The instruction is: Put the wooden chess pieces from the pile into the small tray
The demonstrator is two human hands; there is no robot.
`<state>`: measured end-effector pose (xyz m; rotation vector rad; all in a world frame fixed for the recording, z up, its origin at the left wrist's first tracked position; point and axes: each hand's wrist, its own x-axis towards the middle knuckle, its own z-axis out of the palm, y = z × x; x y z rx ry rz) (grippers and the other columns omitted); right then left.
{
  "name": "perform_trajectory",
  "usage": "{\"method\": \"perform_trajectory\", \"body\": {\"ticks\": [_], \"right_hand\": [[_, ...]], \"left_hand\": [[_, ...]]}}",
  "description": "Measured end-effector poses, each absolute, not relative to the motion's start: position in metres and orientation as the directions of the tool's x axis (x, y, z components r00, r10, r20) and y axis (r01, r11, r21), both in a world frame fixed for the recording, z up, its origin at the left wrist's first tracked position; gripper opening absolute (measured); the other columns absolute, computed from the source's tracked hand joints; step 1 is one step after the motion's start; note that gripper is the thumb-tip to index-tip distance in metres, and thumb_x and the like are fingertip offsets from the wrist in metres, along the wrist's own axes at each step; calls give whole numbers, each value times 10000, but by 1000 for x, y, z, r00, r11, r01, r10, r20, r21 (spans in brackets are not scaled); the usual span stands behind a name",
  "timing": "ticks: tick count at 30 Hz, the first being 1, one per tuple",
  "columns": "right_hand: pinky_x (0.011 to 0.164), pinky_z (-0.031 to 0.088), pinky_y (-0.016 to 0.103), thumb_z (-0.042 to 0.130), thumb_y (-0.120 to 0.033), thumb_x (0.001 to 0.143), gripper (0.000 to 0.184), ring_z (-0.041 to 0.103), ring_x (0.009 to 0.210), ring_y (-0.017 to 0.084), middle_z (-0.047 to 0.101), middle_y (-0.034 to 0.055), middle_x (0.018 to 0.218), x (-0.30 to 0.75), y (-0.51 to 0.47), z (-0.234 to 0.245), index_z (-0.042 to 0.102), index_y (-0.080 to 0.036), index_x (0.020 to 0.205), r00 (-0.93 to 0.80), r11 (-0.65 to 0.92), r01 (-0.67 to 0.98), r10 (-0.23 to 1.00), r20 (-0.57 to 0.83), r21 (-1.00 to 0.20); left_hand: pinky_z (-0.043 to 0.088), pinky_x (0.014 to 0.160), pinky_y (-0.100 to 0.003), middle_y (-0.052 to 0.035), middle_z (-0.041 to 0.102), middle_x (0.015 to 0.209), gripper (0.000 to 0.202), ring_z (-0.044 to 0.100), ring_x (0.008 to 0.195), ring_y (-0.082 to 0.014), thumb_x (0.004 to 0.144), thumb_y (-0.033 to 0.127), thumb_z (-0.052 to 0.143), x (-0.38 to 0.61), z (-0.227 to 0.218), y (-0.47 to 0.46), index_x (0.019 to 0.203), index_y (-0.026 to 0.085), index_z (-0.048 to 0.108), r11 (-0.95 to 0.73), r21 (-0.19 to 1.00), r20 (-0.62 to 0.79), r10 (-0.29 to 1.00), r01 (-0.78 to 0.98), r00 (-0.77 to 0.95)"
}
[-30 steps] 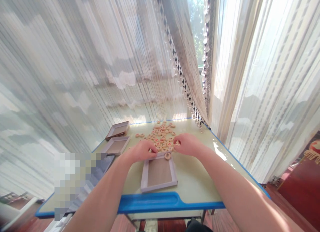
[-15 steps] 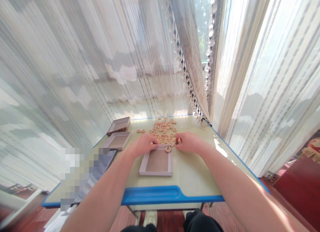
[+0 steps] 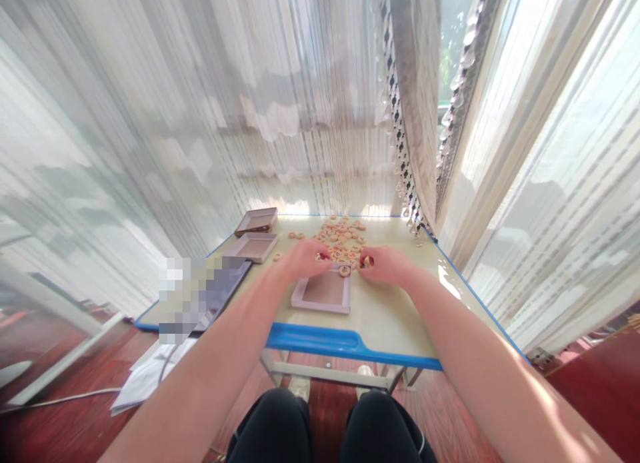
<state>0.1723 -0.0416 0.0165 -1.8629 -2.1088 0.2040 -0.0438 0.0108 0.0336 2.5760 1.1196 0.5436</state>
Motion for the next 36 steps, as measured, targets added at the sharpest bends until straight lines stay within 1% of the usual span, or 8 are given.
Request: {"method": "perform_trajectory", "body": {"ticks": [3, 8, 11, 14, 18, 23, 31, 36], "right_hand": [[501, 322, 226, 530, -298, 665, 196, 483, 567, 119, 548, -16, 625, 172, -42, 15, 628, -205, 805, -112, 148, 942, 985, 134, -303], [505, 324, 231, 528, -283, 662, 171, 478, 571, 126, 535, -9, 616, 170, -47, 20, 614, -186, 772, -84, 138, 946, 978, 190, -294], [503, 318, 230, 534, -332, 693, 188, 439, 540, 110, 486, -24, 584, 163, -55, 25, 606, -184, 785, -143, 237, 899, 954, 265, -368], [513, 321, 223, 538, -339, 713, 196, 421, 536, 102, 454, -39, 574, 150, -63, 27, 607, -199, 833, -265, 367, 828, 922, 282, -423], [538, 328, 229, 554, -298, 696, 144, 455, 575, 113, 528, -22, 629, 136, -68, 23, 614, -216, 799, -360, 420, 834, 906, 224, -357], [524, 315, 233, 545, -286, 693, 117, 473, 578, 124, 578, -9, 636, 126, -69, 20, 618, -229, 764, -364, 399, 865, 916, 168, -303], [584, 343, 248, 560, -262, 664, 121, 536, 695, 169, 626, 21, 743, 128, -67, 21, 627, -233, 761, -320, 365, 897, 925, 204, -250], [633, 371, 254, 542, -238, 676, 169, 545, 727, 173, 629, 16, 767, 130, -67, 23, 636, -245, 816, -371, 418, 867, 905, 208, -271]], "left_hand": [[410, 720, -222, 1, 659, 825, 191, 548, 769, -142, 694, 266, 536, -45, 27, 14, 760, 195, 700, -702, 339, 322, 712, 627, 624], [411, 679, -223, 10, 656, 716, 158, 554, 705, -134, 690, 253, 539, -46, 17, 21, 688, 194, 685, -712, 328, 358, 702, 621, 616], [403, 648, -222, 16, 649, 689, 147, 552, 674, -129, 687, 254, 539, -47, 14, 23, 661, 192, 670, -721, 330, 360, 693, 609, 625], [398, 634, -218, 20, 644, 681, 145, 545, 653, -121, 690, 270, 544, -47, 15, 23, 665, 193, 665, -731, 336, 351, 683, 594, 641], [382, 600, -208, 21, 641, 688, 131, 529, 636, -111, 683, 253, 545, -49, 18, 20, 647, 185, 650, -722, 326, 336, 692, 610, 639], [363, 564, -205, 24, 620, 654, 133, 510, 611, -103, 680, 234, 523, -49, 20, 18, 614, 184, 625, -727, 322, 330, 686, 606, 648], [368, 578, -210, 22, 617, 684, 140, 511, 629, -105, 686, 242, 510, -48, 17, 19, 612, 190, 617, -746, 310, 348, 666, 590, 660], [369, 583, -213, 18, 605, 671, 142, 506, 630, -105, 688, 222, 497, -48, 18, 19, 596, 184, 598, -760, 295, 359, 649, 579, 670]]}}
